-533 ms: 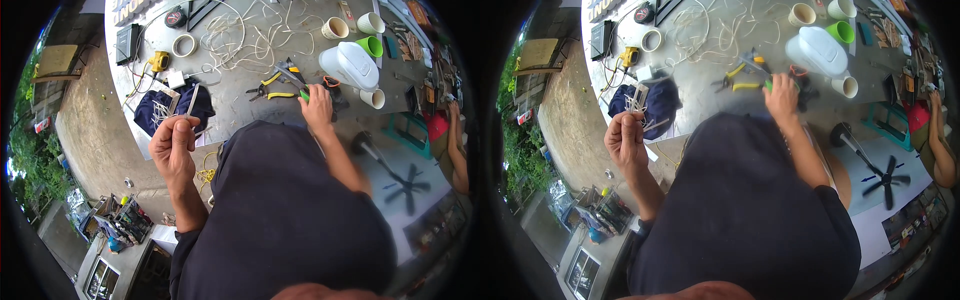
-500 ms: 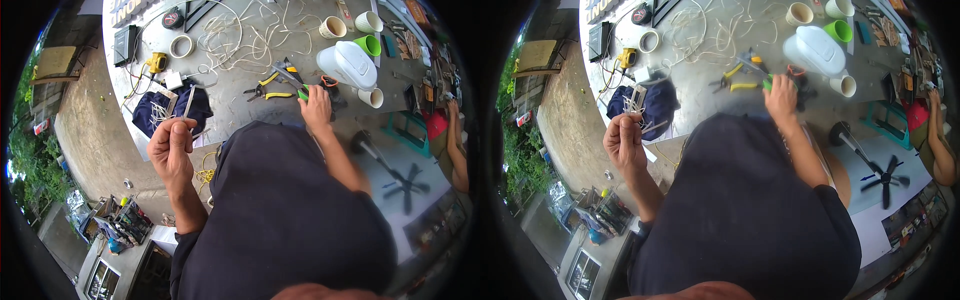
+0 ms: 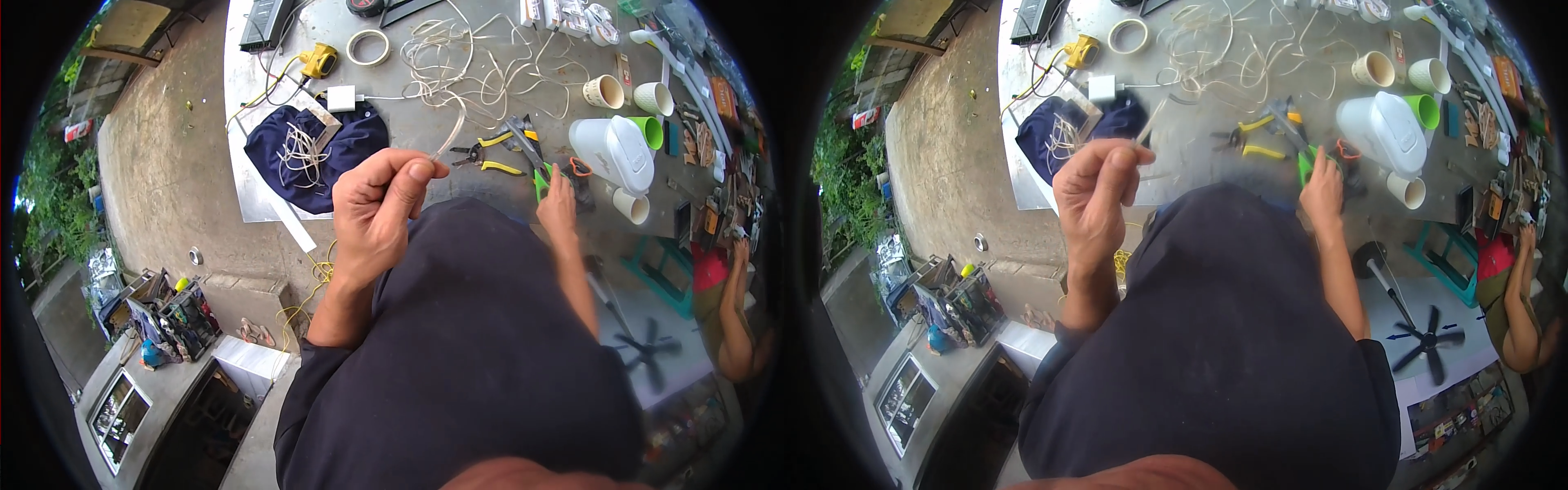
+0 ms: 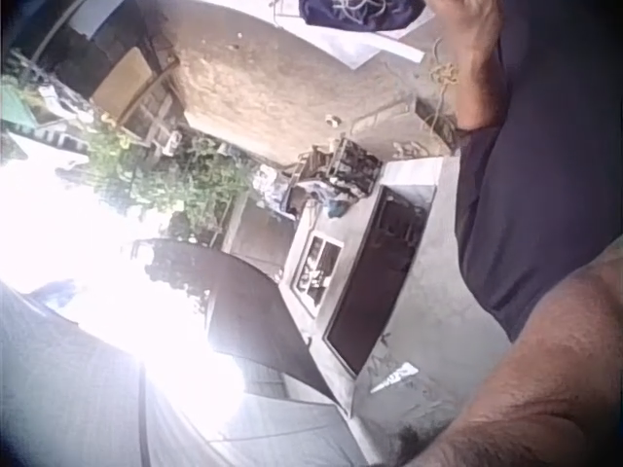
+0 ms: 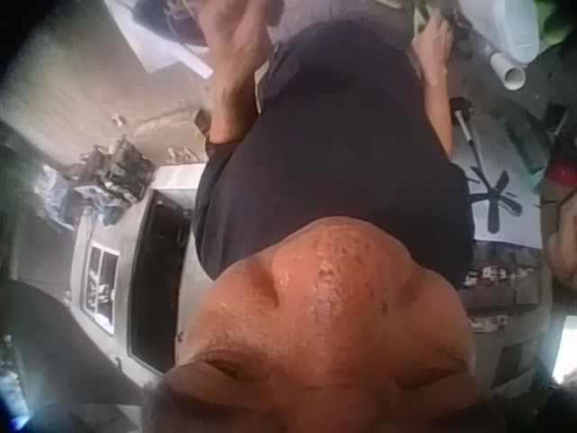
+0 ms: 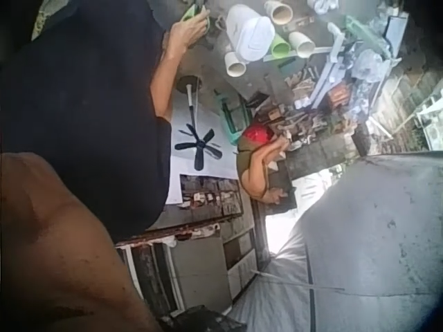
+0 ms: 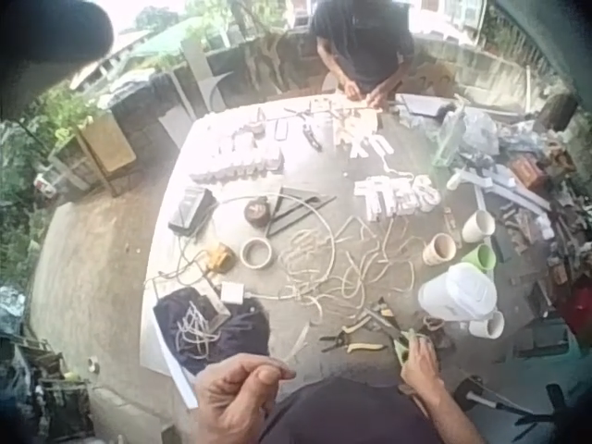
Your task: Cutting and preparing clear plastic tubing for a sign project.
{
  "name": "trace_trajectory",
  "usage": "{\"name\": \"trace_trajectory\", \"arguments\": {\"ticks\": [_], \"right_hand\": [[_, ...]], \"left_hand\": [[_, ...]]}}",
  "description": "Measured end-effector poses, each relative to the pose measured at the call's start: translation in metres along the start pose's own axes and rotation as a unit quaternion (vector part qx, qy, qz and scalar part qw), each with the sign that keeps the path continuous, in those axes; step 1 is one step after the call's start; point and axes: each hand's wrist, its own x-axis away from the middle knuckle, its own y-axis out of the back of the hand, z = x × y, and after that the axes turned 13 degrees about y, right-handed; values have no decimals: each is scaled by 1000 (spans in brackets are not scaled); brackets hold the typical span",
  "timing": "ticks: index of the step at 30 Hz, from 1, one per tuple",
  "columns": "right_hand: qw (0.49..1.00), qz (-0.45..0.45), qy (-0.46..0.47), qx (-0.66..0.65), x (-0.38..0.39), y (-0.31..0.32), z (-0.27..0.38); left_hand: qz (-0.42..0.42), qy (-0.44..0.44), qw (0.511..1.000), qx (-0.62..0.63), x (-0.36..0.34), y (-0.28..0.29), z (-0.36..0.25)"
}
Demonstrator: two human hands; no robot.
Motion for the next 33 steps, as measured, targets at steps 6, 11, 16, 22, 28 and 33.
{"name": "trace_trajectory", "arguments": {"ticks": [6, 11, 16, 22, 28, 33], "right_hand": [[993, 54, -101, -16, -4, 30, 28], [951, 98, -158, -249, 13, 63, 32], [583, 24, -151, -798, 27, 130, 74], [608, 131, -57, -781, -10, 187, 133], [754, 254, 85, -600, -39, 218, 167], [790, 268, 136, -534, -52, 229, 176]], "left_hand": [[21, -34, 999, 24, 0, 19, -2], [29, -23, 998, 55, -3, 35, -4], [40, -21, 997, 61, -17, 48, 0], [51, -14, 996, 71, -26, 55, -4], [57, -6, 997, 43, -24, 61, -10], [57, -7, 997, 53, -18, 66, -9]]}}
